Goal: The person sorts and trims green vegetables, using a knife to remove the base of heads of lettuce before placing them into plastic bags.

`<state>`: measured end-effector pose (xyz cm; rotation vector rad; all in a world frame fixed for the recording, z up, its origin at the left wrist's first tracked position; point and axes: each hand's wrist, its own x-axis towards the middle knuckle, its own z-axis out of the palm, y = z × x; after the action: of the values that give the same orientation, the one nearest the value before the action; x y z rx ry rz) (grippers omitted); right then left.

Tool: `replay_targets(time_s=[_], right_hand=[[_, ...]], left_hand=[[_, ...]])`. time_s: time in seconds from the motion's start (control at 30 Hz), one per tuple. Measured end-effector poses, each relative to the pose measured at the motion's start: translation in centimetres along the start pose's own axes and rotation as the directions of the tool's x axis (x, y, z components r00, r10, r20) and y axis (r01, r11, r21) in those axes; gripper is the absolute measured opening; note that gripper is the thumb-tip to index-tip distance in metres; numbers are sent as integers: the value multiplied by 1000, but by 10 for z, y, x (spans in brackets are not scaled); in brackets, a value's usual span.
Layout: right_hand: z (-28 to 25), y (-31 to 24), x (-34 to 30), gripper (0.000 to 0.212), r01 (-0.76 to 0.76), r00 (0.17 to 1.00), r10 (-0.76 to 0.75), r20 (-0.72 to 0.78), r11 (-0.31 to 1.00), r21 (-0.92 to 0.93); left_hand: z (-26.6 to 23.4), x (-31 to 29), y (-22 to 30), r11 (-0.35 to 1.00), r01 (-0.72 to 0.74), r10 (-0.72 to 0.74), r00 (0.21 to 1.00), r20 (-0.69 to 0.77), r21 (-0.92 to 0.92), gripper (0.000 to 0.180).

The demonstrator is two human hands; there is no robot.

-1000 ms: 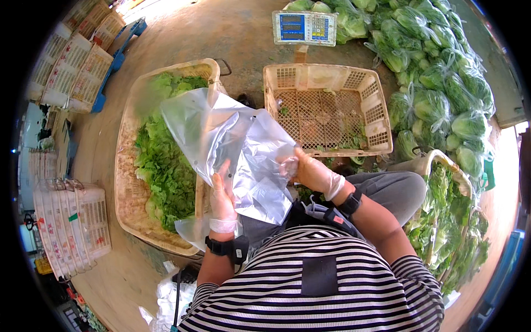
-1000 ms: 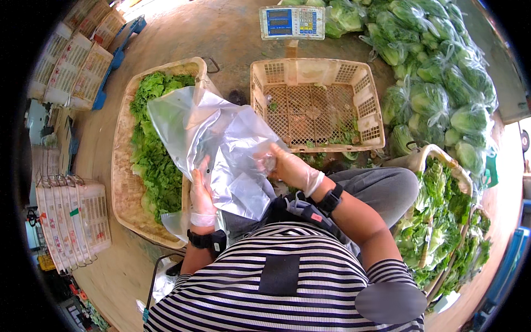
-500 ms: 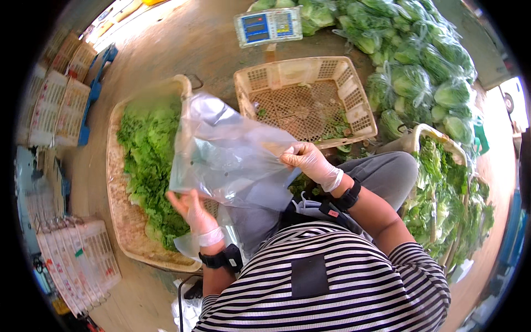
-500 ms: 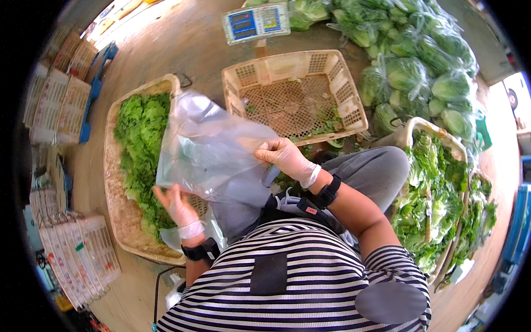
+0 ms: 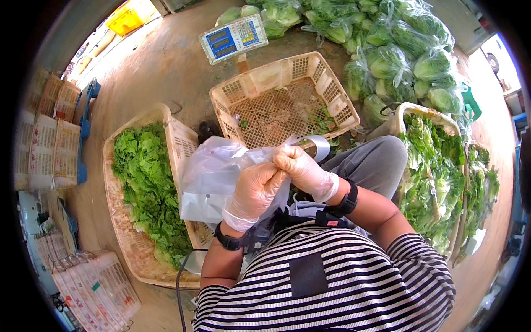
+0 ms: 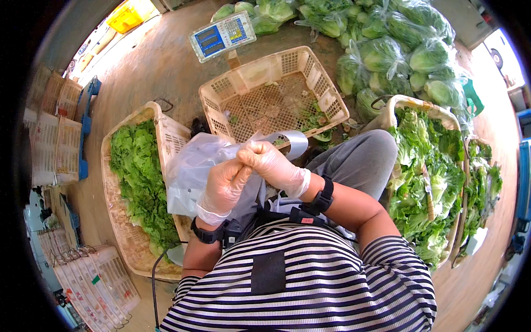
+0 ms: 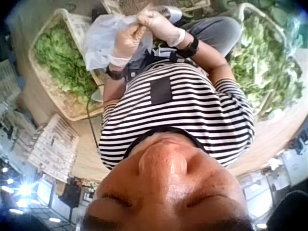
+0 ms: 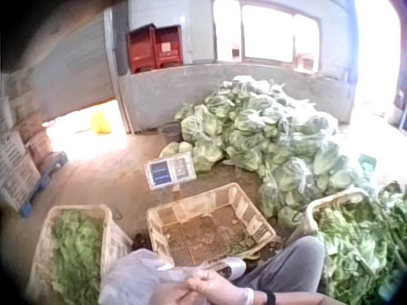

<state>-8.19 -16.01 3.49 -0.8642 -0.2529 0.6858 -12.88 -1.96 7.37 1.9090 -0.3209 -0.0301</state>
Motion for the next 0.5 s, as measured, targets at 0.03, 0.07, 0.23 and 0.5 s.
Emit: replay_targets(time_s=[0.03, 0.07, 0.23, 0.5], right_hand=[[-5, 0, -1, 33, 5, 1000, -5, -2, 1000, 3], [-8, -4, 0, 33, 0, 1000, -4, -30, 993, -118], [-24, -6, -3, 34, 48, 997, -60, -50, 976, -215], [-39, -29, -2, 32, -157, 975, 54, -215, 851, -501]], left_hand=[[4, 0, -4, 999, -41, 40, 998, -50, -15, 21], [7, 0, -6, 999, -43, 43, 996, -77, 3, 19], [11, -2, -19, 940, 59, -170, 935, -311, -336, 14], [-7, -10, -17, 944, 202, -225, 973, -61, -262, 21]])
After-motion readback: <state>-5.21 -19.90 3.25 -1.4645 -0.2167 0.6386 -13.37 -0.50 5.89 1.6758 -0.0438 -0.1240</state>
